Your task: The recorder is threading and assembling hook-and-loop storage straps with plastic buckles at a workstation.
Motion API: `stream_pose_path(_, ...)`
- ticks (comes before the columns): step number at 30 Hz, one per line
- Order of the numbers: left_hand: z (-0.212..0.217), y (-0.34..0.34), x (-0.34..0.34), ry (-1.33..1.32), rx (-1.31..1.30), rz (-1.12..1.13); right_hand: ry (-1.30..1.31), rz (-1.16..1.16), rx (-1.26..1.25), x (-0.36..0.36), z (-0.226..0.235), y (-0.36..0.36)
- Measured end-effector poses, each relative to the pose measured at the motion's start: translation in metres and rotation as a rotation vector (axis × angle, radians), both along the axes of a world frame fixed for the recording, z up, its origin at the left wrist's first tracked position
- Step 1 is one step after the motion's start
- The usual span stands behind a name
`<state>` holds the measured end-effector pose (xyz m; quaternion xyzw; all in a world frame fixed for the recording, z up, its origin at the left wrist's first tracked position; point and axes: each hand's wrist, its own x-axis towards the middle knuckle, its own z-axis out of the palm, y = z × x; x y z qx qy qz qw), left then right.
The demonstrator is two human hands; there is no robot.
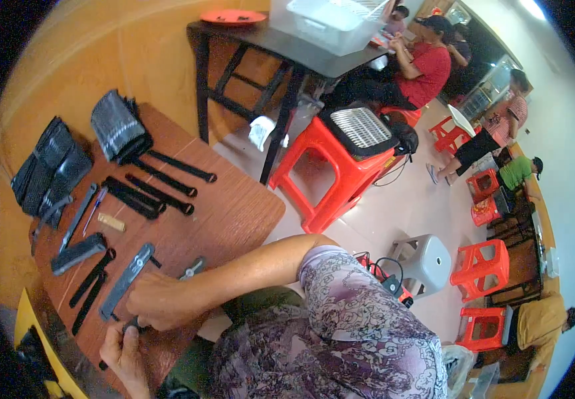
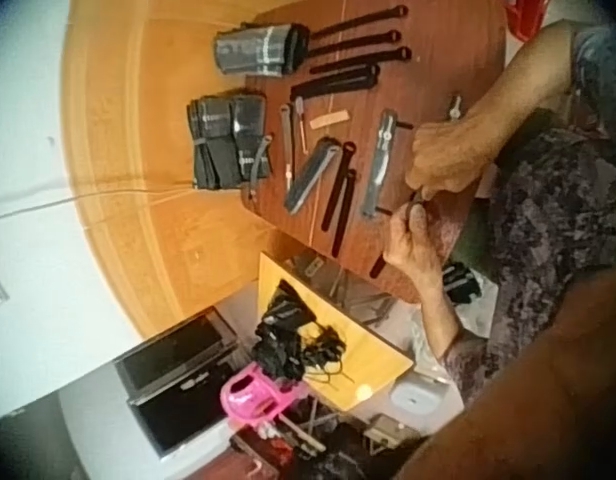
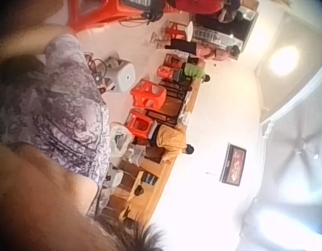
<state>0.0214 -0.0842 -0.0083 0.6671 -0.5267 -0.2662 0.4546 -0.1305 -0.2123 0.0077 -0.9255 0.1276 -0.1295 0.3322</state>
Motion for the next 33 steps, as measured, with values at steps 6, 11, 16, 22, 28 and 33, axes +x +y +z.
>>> stream_pose_path(6,0.003,-0.015,-0.007,-0.201,-0.056,-0.010,0.026,-0.085,-0.053,-0.006,-0.011,-0.005)
stream_pose_path(11,0.019,0.004,-0.001,0.085,0.154,0.113,0.020,0.000,0.156,-0.003,-0.001,-0.006)
stream_pose_path(16,0.011,0.007,0.015,0.501,0.194,0.175,-0.094,-0.048,0.417,0.021,-0.009,-0.005)
stream_pose_path(22,0.005,0.002,0.033,0.316,0.182,0.250,0.151,-0.153,0.601,0.048,-0.005,-0.018)
stream_pose_path(28,-0.001,-0.008,0.048,0.339,0.175,0.339,0.059,-0.113,0.680,0.076,-0.026,-0.027)
stream_pose_path(33,-0.013,-0.014,0.059,0.289,0.191,0.360,0.154,-0.114,0.739,0.092,-0.029,-0.030)
